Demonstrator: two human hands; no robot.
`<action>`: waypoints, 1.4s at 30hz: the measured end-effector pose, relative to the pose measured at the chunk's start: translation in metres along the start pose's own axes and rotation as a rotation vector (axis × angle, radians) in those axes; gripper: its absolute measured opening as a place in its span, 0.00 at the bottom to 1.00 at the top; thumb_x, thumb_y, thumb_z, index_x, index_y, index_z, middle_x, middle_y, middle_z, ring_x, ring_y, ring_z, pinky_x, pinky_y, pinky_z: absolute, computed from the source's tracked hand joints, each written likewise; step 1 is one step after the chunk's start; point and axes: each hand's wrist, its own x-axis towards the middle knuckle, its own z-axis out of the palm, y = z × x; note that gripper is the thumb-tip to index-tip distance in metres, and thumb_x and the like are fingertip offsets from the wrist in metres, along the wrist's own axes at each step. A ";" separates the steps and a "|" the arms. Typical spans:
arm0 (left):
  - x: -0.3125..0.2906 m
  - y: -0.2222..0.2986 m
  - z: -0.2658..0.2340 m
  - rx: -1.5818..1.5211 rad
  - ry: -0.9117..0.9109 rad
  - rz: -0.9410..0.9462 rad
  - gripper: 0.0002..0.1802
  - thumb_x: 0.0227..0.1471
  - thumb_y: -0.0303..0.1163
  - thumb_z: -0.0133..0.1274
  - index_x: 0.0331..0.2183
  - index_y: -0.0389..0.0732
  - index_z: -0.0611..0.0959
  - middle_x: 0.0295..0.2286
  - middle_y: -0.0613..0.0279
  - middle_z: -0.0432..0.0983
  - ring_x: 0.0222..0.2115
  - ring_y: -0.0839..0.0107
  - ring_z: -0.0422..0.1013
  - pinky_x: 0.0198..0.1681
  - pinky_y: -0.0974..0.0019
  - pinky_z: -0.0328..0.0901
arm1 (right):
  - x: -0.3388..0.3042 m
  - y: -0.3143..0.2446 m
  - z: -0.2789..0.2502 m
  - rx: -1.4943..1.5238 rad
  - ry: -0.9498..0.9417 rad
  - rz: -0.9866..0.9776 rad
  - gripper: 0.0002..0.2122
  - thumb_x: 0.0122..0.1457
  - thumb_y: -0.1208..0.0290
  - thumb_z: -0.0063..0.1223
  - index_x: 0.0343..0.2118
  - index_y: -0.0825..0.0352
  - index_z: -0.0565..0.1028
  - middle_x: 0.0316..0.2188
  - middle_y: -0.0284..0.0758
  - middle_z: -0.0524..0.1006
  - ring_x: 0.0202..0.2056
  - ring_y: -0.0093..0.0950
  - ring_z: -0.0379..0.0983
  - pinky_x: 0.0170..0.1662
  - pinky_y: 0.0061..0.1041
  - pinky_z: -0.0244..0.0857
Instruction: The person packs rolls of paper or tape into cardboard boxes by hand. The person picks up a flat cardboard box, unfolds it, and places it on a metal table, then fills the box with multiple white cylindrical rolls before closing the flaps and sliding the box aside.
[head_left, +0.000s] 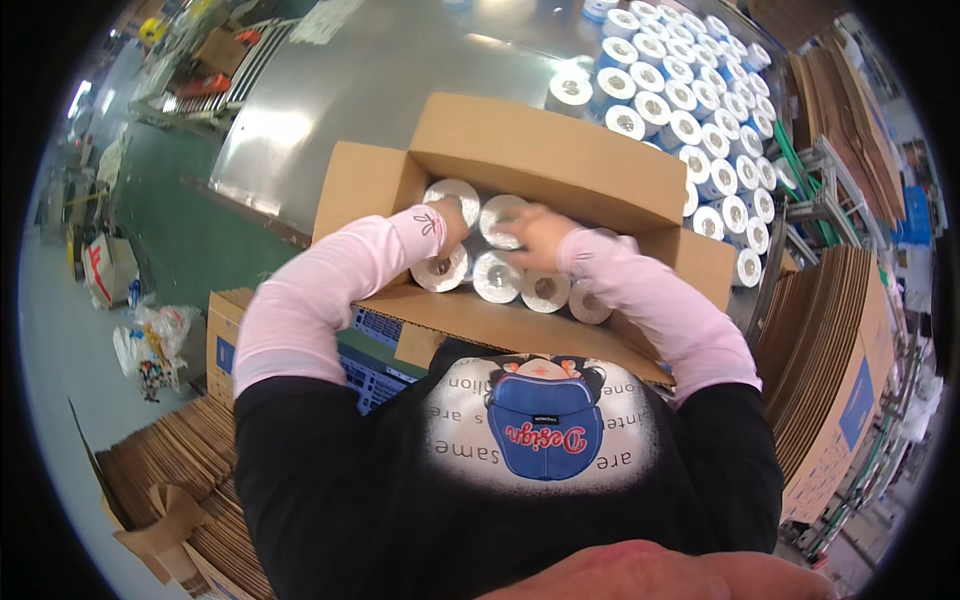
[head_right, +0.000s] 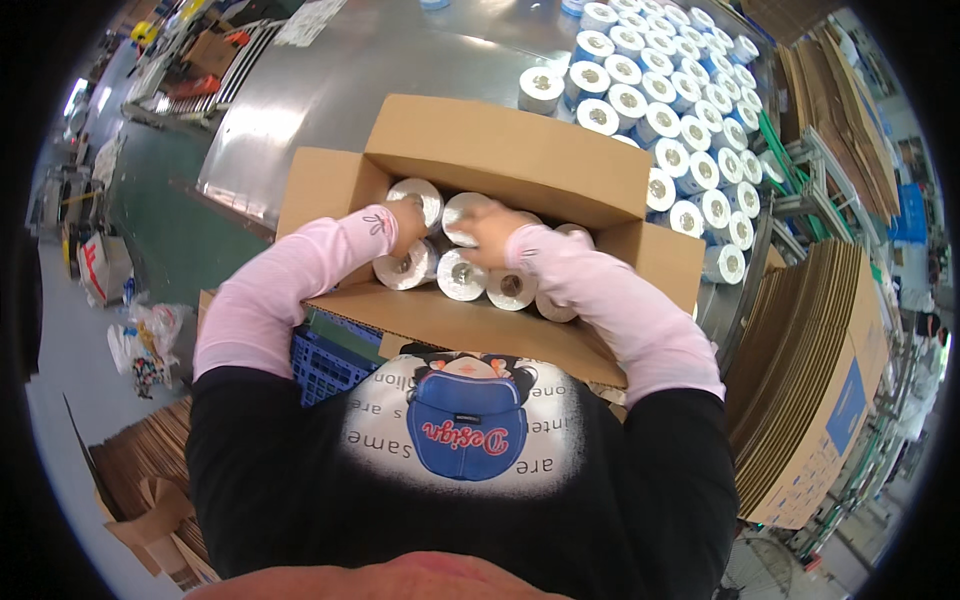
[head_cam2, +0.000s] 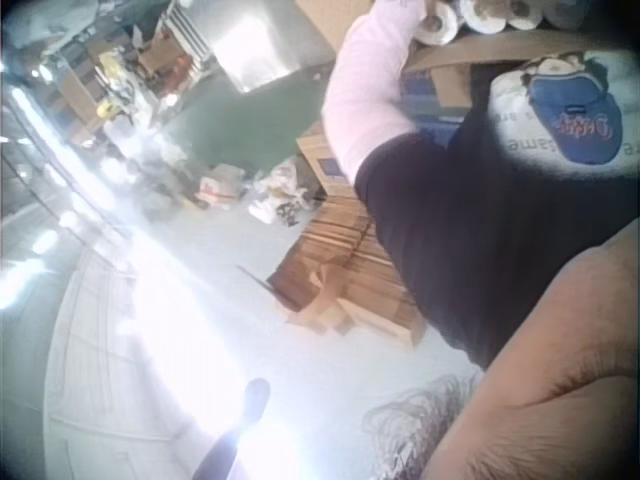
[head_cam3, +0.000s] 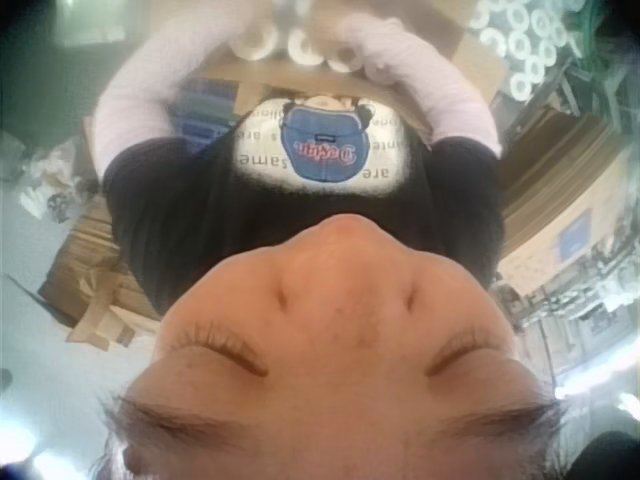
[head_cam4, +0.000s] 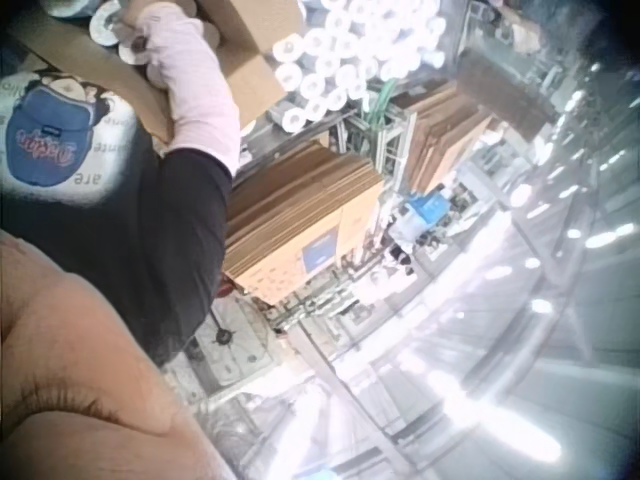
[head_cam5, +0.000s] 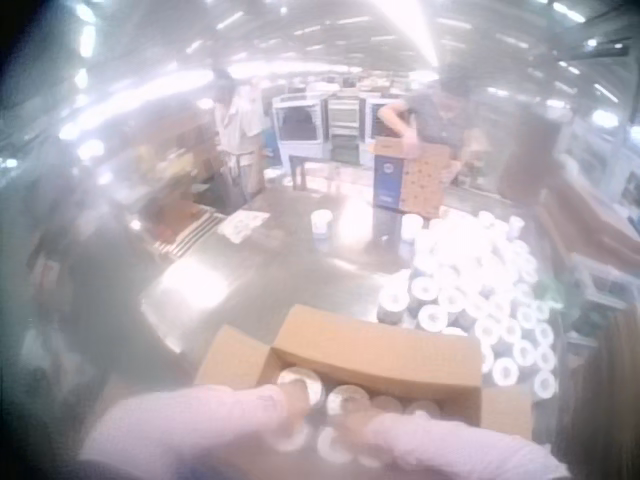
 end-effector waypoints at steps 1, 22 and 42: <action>0.020 -0.005 0.022 -0.005 0.005 0.009 0.21 0.35 0.33 0.59 0.38 0.44 0.83 0.34 0.55 0.79 0.44 0.54 0.70 0.50 0.59 0.65 | -0.018 0.000 -0.037 0.016 0.155 -0.083 0.21 0.53 0.64 0.54 0.51 0.60 0.72 0.49 0.43 0.71 0.51 0.43 0.66 0.55 0.36 0.61; 0.297 0.100 -0.236 -0.464 0.591 0.024 0.30 0.47 0.49 0.56 0.49 0.44 0.73 0.44 0.44 0.71 0.48 0.48 0.64 0.51 0.54 0.62 | -0.371 0.261 0.143 0.576 0.430 1.304 0.24 0.47 0.66 0.56 0.51 0.61 0.70 0.51 0.44 0.70 0.53 0.42 0.66 0.54 0.36 0.62; 0.260 0.038 -0.277 -1.184 0.501 -0.070 0.19 0.39 0.40 0.59 0.33 0.38 0.81 0.30 0.58 0.78 0.32 0.71 0.74 0.37 0.70 0.67 | -0.223 0.256 0.023 -0.116 0.410 1.097 0.13 0.49 0.68 0.55 0.40 0.58 0.78 0.43 0.39 0.70 0.52 0.36 0.65 0.59 0.49 0.49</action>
